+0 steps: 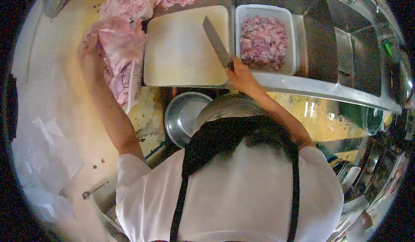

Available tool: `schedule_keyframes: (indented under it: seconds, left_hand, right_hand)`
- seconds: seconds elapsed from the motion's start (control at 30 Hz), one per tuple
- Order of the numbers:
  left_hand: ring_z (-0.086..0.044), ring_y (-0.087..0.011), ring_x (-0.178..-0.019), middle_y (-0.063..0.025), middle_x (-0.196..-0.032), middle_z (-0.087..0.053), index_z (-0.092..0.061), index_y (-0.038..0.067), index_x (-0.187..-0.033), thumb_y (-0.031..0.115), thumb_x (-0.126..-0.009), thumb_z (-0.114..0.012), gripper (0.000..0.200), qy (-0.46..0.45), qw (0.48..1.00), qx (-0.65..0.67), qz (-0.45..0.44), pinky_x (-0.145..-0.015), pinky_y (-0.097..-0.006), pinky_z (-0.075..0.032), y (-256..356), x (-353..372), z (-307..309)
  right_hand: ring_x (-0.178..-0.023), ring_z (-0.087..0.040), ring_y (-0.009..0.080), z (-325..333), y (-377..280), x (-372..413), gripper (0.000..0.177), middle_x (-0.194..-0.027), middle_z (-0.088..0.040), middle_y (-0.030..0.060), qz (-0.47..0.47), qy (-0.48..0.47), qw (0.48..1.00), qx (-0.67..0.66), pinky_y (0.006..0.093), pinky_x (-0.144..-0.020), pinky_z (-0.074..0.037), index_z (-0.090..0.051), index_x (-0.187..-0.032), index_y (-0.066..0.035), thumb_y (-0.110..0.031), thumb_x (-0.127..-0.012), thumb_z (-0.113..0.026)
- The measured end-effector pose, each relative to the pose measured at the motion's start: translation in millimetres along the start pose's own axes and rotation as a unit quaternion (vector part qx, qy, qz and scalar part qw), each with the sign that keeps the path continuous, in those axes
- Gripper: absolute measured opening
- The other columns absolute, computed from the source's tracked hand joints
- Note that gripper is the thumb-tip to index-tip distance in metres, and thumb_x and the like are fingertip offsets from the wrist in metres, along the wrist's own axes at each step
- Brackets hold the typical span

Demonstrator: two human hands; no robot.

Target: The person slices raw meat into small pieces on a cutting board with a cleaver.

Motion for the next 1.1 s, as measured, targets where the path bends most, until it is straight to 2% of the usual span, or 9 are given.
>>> schedule_keyframes:
  seconds: [0.27, 0.3, 0.37, 0.5, 0.57, 0.7, 0.77, 0.9, 1.1]
  left_hand:
    - [-0.059, -0.0147, -0.07, -0.0023, -0.081, -0.063, -0.068, 0.002, -0.105, 0.015, -0.084, -0.062, 0.025, -0.055, 0.972, 0.085, 0.21, -0.061, -0.0284, -0.048, -162, -23, -67]
    - [-0.062, -0.017, -0.075, -0.0044, -0.084, -0.064, -0.068, 0.002, -0.104, 0.019, -0.085, -0.06, 0.026, -0.108, 0.971, 0.017, 0.214, -0.066, -0.0306, -0.05, -197, -17, -67]
    - [-0.065, -0.0266, -0.089, -0.0123, -0.101, -0.068, -0.065, 0.0, -0.11, 0.026, -0.09, -0.054, 0.035, -0.165, 0.94, -0.299, 0.018, -0.078, -0.0395, -0.052, -221, 8, -79]
    - [-0.061, -0.0427, -0.099, -0.022, -0.106, -0.067, -0.067, -0.003, -0.102, 0.023, -0.094, -0.048, 0.034, -0.163, 0.79, -0.436, -0.4, -0.089, -0.0508, -0.046, -264, 119, -146]
    - [-0.062, -0.0428, -0.088, -0.0209, -0.091, -0.067, -0.067, -0.003, -0.095, 0.018, -0.093, -0.049, 0.028, -0.173, 0.765, -0.436, -0.441, -0.081, -0.0501, -0.047, -192, 170, -148]
    - [-0.062, -0.0417, -0.078, -0.0194, -0.083, -0.065, -0.065, -0.001, -0.093, 0.017, -0.09, -0.055, 0.021, -0.212, 0.882, -0.312, -0.284, -0.073, -0.049, -0.048, -203, 158, -91]
    - [-0.063, -0.0382, -0.075, -0.0176, -0.079, -0.065, -0.064, 0.001, -0.087, 0.017, -0.087, -0.06, 0.016, -0.182, 0.932, -0.308, -0.061, -0.069, -0.0453, -0.05, -227, 140, -72]
    - [-0.064, -0.0363, -0.075, -0.0172, -0.076, -0.065, -0.064, 0.003, -0.079, 0.016, -0.085, -0.061, 0.015, -0.073, 0.953, -0.288, -0.062, -0.067, -0.0433, -0.05, -244, 99, -73]
    - [-0.066, -0.036, -0.074, -0.015, -0.074, -0.067, -0.063, 0.006, -0.083, 0.016, -0.08, -0.065, 0.01, -0.222, 0.921, -0.316, -0.05, -0.067, -0.0446, -0.05, -250, 136, -99]
  right_hand:
    - [-0.056, -0.058, 0.0232, 11, 7, 16, 0.038, -0.08, -0.059, 0.0165, 0.004, 0.027, 1.0, -0.009, 0.0396, -0.054, -0.047, -0.048, -0.122, 0.0, -0.014, -0.09, -0.063]
    - [-0.076, -0.06, 0.036, 19, -7, 18, 0.043, -0.091, -0.061, 0.0241, -0.029, 0.01, 0.999, -0.008, 0.0453, -0.068, -0.048, -0.046, -0.124, 0.003, -0.017, -0.089, -0.063]
    - [-0.096, -0.061, 0.0489, 25, -13, 16, 0.049, -0.103, -0.062, 0.0317, -0.061, -0.004, 0.998, -0.007, 0.0511, -0.081, -0.049, -0.045, -0.127, 0.005, -0.02, -0.089, -0.063]
    - [-0.093, -0.061, 0.0493, 24, -11, 18, 0.047, -0.101, -0.062, 0.0317, -0.026, -0.013, 0.998, 0.049, 0.0537, -0.079, -0.049, -0.046, -0.125, 0.004, -0.02, -0.089, -0.063]
    - [-0.093, -0.061, 0.0491, 23, -11, 17, 0.046, -0.101, -0.062, 0.0315, -0.017, -0.023, 0.997, 0.072, 0.0546, -0.079, -0.048, -0.046, -0.126, 0.004, -0.02, -0.089, -0.063]
    - [-0.093, -0.061, 0.0492, 23, -8, 11, 0.044, -0.102, -0.063, 0.031, -0.011, -0.032, 0.997, 0.075, 0.0555, -0.08, -0.047, -0.046, -0.126, 0.001, -0.02, -0.091, -0.061]
    - [-0.093, -0.061, 0.0492, 26, -19, 8, 0.042, -0.103, -0.063, 0.0308, -0.001, -0.036, 0.997, 0.065, 0.0554, -0.08, -0.047, -0.046, -0.124, 0.0, -0.02, -0.091, -0.06]
    - [-0.093, -0.061, 0.0485, 13, -50, -6, 0.035, -0.1, -0.063, 0.0304, -0.003, -0.081, 0.991, 0.104, 0.0547, -0.08, -0.046, -0.047, -0.116, 0.0, -0.023, -0.093, -0.059]
    - [-0.092, -0.061, 0.0481, -3, -77, -4, 0.034, -0.094, -0.063, 0.0298, -0.023, -0.155, 0.983, 0.094, 0.0551, -0.078, -0.046, -0.047, -0.114, 0.0, -0.024, -0.093, -0.058]
Point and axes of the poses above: each hand's wrist, its own x-axis away from the middle knuckle, its own z-axis out of the back of the hand, y = z × x, the point moved 4 cm from there along -x, towards the middle knuckle
